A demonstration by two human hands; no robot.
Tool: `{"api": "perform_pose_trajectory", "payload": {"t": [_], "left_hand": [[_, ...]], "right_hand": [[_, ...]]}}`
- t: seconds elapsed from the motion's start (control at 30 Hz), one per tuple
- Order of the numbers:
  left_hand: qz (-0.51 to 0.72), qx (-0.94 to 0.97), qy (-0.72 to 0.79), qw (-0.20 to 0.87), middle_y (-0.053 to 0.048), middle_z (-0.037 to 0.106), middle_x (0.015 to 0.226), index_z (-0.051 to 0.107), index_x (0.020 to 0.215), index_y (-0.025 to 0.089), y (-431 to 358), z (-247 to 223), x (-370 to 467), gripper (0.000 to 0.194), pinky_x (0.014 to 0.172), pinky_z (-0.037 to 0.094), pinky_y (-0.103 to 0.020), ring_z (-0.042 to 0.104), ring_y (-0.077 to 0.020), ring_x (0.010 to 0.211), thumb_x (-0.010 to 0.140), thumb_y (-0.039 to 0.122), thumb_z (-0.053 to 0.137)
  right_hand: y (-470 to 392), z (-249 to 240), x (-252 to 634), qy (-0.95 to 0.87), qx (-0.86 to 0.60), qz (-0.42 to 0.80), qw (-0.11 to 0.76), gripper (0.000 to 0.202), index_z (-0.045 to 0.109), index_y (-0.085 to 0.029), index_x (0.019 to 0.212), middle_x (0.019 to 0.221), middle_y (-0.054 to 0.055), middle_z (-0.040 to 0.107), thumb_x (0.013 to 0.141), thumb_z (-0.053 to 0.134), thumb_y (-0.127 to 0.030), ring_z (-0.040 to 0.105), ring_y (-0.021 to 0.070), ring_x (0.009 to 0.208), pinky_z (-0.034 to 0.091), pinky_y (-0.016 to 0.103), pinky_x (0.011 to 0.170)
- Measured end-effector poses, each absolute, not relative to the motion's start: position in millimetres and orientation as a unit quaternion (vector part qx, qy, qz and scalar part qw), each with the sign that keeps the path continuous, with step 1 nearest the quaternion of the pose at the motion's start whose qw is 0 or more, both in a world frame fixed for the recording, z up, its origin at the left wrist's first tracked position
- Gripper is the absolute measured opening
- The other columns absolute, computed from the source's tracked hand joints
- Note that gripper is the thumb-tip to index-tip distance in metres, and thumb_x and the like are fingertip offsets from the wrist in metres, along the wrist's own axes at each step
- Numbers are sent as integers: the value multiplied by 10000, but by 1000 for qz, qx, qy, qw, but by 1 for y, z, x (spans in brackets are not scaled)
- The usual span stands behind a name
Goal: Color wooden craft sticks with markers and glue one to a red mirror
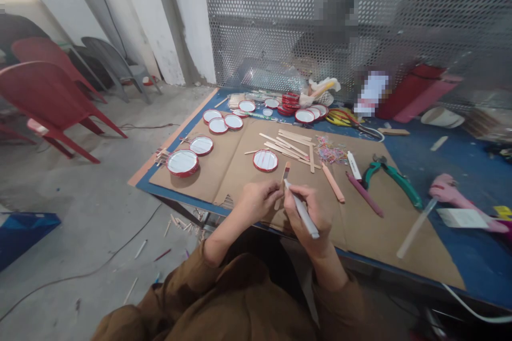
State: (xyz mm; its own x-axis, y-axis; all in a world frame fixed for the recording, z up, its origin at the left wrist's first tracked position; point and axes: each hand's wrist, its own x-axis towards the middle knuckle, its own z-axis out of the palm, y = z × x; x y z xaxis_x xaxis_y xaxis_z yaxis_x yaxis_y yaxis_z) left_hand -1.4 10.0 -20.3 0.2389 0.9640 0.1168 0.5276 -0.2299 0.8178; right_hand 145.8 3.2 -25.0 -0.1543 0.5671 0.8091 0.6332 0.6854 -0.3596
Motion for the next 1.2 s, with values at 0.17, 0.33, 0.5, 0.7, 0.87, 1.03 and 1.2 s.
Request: {"api": "perform_pose_trajectory", "payload": {"t": [0.17, 0.33, 0.5, 0.7, 0.87, 1.03, 1.2], "left_hand": [[325, 713, 531, 322, 3, 655, 718, 642, 789, 180, 10, -21, -1, 183, 617, 364, -195, 559, -124, 674, 884, 241, 498], [305, 712, 552, 309, 25, 580, 627, 605, 711, 178, 10, -20, 0, 209, 564, 308, -201, 482, -109, 590, 881, 264, 517], [297, 714, 553, 311, 28, 560, 618, 593, 702, 179, 9, -18, 0, 211, 561, 303, -201, 473, -108, 587, 878, 258, 508], [306, 713, 540, 328, 2, 626, 704, 622, 770, 176, 9, -19, 0, 184, 617, 360, -194, 549, -126, 671, 882, 243, 492], [303, 717, 542, 317, 8, 604, 670, 609, 731, 176, 10, -20, 0, 188, 606, 351, -195, 534, -124, 652, 877, 237, 507], [306, 715, 540, 321, 16, 587, 658, 603, 727, 176, 10, -19, 0, 178, 595, 338, -192, 521, -117, 637, 872, 225, 511], [313, 713, 540, 321, 33, 536, 617, 576, 694, 175, 10, -18, 0, 180, 572, 315, -192, 476, -105, 594, 862, 218, 529]], "right_hand": [[5, -26, 146, -751, -414, -48, 511, 41, 604, -189, 922, 743, 20, 691, 885, 601, -207, 661, 135, 641, 530, 229, 601], [2, -23, 146, -708, -445, -70, 543, 39, 614, -177, 894, 736, 29, 690, 880, 605, -212, 652, 130, 601, 518, 222, 555], [2, -23, 145, -722, -425, -61, 542, 68, 604, -185, 933, 769, 23, 684, 870, 626, -199, 654, 125, 629, 527, 218, 571], [4, -24, 146, -745, -412, -37, 524, 56, 597, -191, 943, 776, 27, 685, 888, 606, -200, 665, 141, 669, 538, 242, 604], [4, -25, 147, -736, -415, -45, 533, 55, 594, -192, 937, 777, 27, 683, 887, 610, -208, 656, 137, 654, 536, 243, 597], [4, -28, 147, -736, -415, -39, 534, 60, 595, -194, 937, 773, 19, 683, 881, 616, -197, 655, 134, 655, 530, 233, 599], [4, -31, 147, -731, -423, -28, 534, 92, 592, -191, 967, 813, 30, 689, 879, 618, -182, 664, 139, 689, 532, 234, 613]]}}
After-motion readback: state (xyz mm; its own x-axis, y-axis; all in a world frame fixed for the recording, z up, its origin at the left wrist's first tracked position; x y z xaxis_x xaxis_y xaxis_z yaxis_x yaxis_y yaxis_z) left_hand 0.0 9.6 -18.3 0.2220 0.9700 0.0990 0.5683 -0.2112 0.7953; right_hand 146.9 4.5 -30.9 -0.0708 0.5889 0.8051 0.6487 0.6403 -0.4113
